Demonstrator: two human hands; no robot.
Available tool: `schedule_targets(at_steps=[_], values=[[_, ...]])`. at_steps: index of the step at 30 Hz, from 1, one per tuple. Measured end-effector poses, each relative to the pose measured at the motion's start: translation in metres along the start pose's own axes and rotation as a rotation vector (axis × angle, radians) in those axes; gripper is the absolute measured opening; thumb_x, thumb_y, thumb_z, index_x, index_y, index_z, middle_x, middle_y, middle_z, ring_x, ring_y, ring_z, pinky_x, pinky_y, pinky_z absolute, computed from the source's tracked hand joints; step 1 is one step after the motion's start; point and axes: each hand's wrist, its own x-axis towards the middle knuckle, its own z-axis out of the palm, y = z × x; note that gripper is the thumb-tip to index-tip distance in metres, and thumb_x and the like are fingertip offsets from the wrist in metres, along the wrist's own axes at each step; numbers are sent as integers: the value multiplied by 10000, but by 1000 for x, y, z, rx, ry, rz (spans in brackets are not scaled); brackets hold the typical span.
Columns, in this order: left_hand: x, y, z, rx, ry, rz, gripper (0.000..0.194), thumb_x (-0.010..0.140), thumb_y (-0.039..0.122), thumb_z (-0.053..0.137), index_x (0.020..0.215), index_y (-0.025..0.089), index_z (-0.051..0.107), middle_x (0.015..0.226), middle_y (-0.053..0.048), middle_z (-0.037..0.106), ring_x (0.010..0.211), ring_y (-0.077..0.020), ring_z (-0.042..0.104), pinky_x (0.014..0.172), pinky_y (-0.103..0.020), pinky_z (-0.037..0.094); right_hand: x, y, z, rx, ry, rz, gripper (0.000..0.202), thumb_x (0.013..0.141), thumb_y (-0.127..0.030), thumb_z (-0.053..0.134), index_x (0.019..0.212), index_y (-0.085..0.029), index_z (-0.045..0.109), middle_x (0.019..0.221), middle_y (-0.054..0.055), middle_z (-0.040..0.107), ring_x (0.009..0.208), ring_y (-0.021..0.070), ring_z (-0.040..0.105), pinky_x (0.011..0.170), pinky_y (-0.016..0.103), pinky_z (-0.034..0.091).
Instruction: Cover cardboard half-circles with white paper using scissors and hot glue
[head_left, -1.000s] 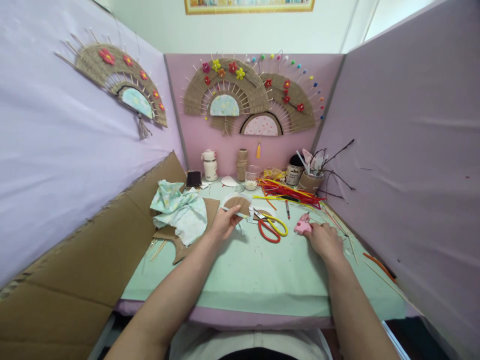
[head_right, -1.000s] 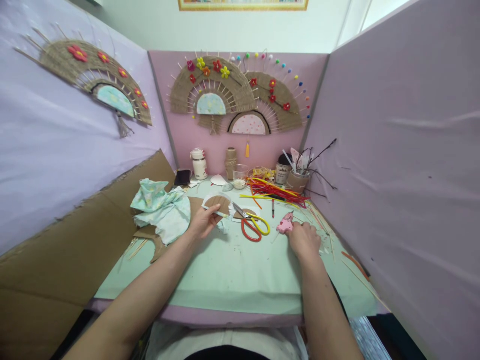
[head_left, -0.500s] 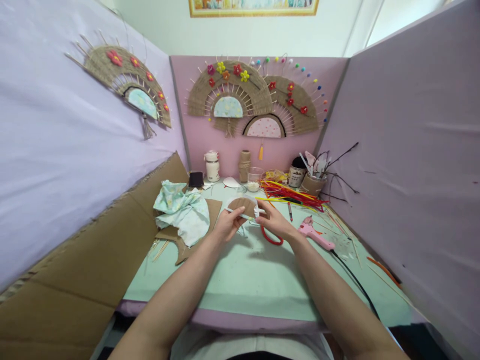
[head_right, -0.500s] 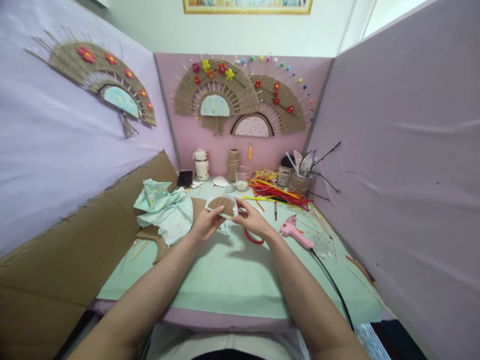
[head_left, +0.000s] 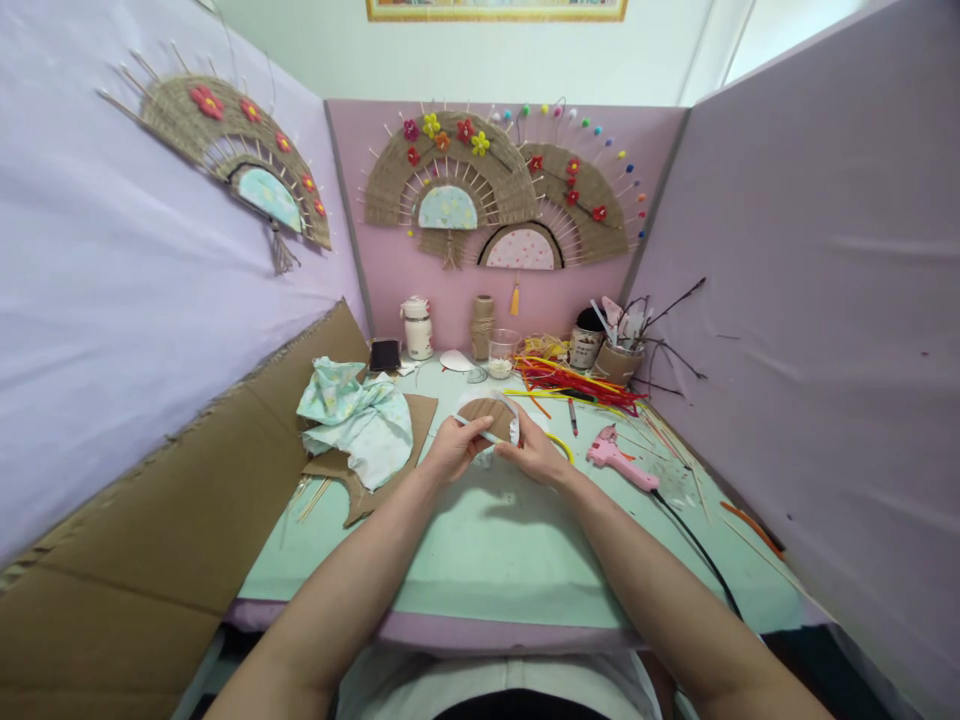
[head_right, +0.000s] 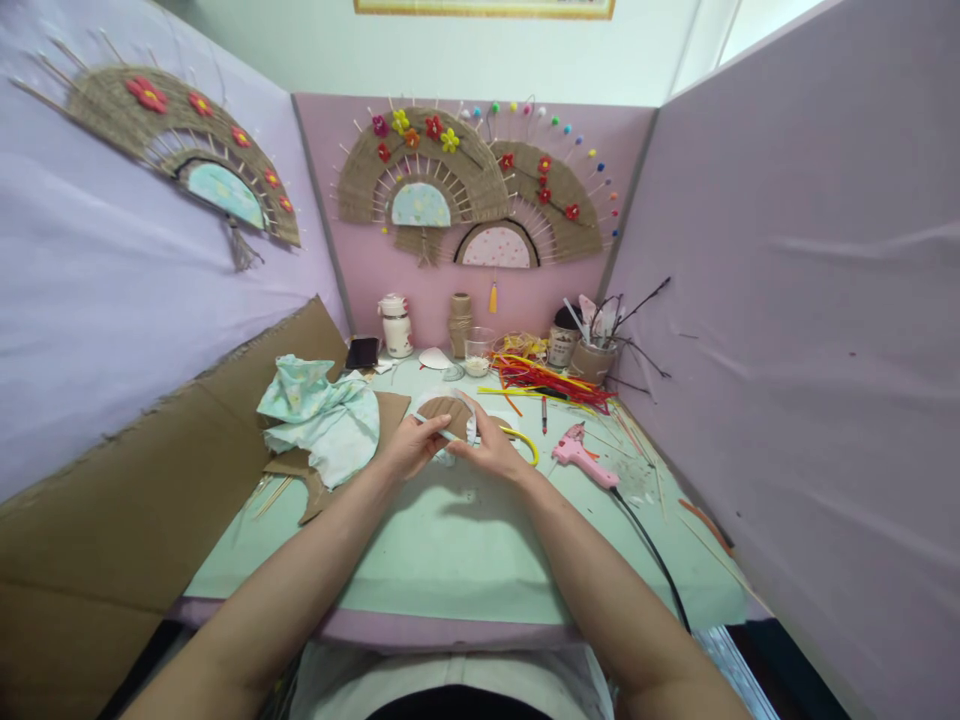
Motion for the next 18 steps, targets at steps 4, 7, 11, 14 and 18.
schedule_targets(at_steps=[4,7,11,14,18], values=[[0,0,-1,-6,-27,-5,373,665,208,805,1015,121,711,951,-87,748,821,-194,695,774,-310,554,-3,3,-3,-200,4,-49,938,820,-673,558,1535,-177,208,1532,169,368,1402,314,365,1148,487,298],[1,-1,-2,7,-17,-10,358,669,184,791,1014,127,713,967,-89,747,839,-203,698,781,-315,553,-5,3,-6,-396,7,-73,937,825,-685,533,1542,-186,194,1549,172,337,1413,329,344,1143,518,296],[2,-1,-4,26,33,-17,323,671,151,772,988,129,713,935,-83,746,809,-192,695,750,-301,556,-6,-1,-9,-589,-22,-84,940,827,-716,492,1543,-183,198,1525,178,380,1376,339,398,1108,525,349],[2,-1,-4,39,73,-38,278,672,132,761,946,127,717,900,-79,746,779,-178,689,714,-277,558,-7,-4,-9,-698,-51,-50,946,832,-727,465,1545,-170,187,1510,188,398,1362,340,414,1094,519,366],[3,-2,-5,68,140,-78,244,667,102,746,907,128,718,879,-83,748,753,-175,690,699,-277,566,-9,-4,-7,-819,-109,28,948,856,-717,426,1552,-136,143,1515,204,385,1357,350,418,1078,509,375]])
